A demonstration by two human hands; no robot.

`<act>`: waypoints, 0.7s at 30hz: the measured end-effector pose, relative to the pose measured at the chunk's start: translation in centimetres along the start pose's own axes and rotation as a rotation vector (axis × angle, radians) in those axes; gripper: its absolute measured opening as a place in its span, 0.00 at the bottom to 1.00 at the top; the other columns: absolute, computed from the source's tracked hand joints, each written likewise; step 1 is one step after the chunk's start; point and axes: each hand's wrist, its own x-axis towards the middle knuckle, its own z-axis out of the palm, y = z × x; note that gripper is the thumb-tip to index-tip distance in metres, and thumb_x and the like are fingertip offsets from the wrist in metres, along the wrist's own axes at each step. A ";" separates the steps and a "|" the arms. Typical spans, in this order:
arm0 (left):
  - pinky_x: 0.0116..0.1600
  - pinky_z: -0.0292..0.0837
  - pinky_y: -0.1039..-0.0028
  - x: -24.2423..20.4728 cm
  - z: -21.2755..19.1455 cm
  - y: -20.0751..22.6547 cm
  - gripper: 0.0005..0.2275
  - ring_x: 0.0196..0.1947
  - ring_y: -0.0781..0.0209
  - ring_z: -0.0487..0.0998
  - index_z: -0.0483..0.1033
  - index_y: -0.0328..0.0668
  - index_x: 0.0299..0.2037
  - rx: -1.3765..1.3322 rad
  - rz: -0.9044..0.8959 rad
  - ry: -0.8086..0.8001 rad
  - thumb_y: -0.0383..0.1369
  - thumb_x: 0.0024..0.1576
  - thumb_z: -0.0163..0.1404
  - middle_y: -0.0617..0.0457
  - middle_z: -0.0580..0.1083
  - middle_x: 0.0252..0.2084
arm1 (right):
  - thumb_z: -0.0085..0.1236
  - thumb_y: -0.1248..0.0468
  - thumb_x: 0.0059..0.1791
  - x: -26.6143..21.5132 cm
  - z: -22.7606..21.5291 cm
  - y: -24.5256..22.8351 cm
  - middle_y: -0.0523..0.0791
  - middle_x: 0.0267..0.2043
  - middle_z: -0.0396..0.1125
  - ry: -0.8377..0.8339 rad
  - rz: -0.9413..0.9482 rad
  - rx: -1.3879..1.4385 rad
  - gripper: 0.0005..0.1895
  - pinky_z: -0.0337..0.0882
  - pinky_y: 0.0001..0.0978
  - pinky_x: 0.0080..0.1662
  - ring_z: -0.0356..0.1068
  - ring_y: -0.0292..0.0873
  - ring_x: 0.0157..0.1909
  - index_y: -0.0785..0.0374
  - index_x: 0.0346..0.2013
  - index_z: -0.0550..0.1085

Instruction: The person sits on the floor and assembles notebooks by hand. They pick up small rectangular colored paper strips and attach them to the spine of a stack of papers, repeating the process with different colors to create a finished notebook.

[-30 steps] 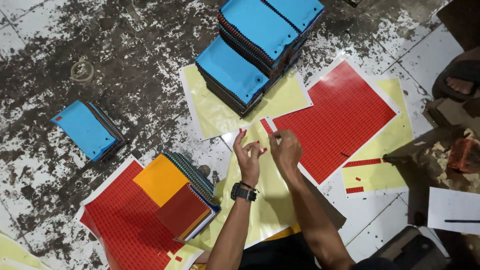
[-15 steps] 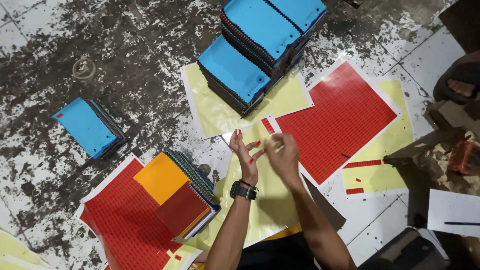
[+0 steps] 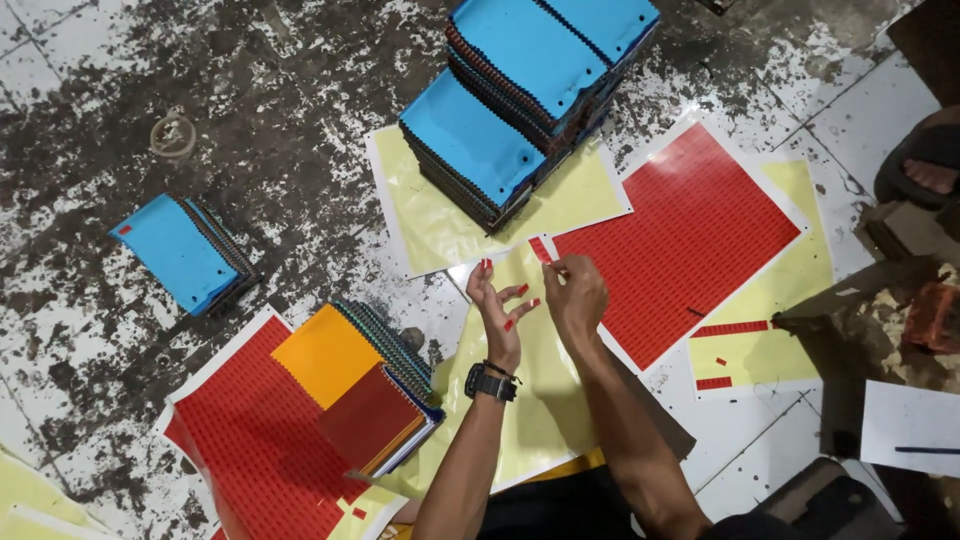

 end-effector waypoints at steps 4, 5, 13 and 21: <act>0.46 0.84 0.62 0.2 -0.2 0.2 0.24 0.49 0.55 0.70 0.47 0.55 0.69 -0.057 -0.056 0.036 0.50 0.66 0.29 0.48 0.47 0.69 | 0.68 0.63 0.47 -2.2 -3.4 -1.8 0.44 0.38 0.67 0.008 -0.134 0.343 0.04 0.73 0.33 0.42 0.71 0.45 0.39 0.58 0.32 0.79; 0.46 0.83 0.61 0.5 -0.6 -0.5 0.24 0.49 0.53 0.71 0.45 0.57 0.70 -0.050 -0.060 0.040 0.52 0.65 0.29 0.48 0.47 0.70 | 0.69 0.61 0.45 -3.2 -4.4 -2.6 0.44 0.41 0.68 -0.187 -0.031 0.505 0.07 0.72 0.29 0.42 0.70 0.41 0.39 0.59 0.33 0.79; 0.48 0.82 0.60 -0.6 0.1 1.2 0.24 0.52 0.52 0.72 0.44 0.61 0.70 -0.007 -0.036 0.012 0.53 0.66 0.25 0.49 0.47 0.69 | 0.75 0.57 0.43 -6.6 -5.2 -4.4 0.44 0.47 0.62 -0.470 0.113 0.687 0.17 0.71 0.23 0.36 0.64 0.36 0.38 0.62 0.41 0.80; 0.53 0.79 0.63 -0.9 -1.1 2.6 0.22 0.53 0.56 0.71 0.60 0.46 0.65 -0.032 -0.041 -0.016 0.48 0.66 0.30 0.48 0.57 0.65 | 0.65 0.63 0.48 -5.1 -6.4 -4.0 0.51 0.37 0.75 -0.346 0.025 0.561 0.14 0.75 0.30 0.41 0.76 0.41 0.38 0.64 0.47 0.79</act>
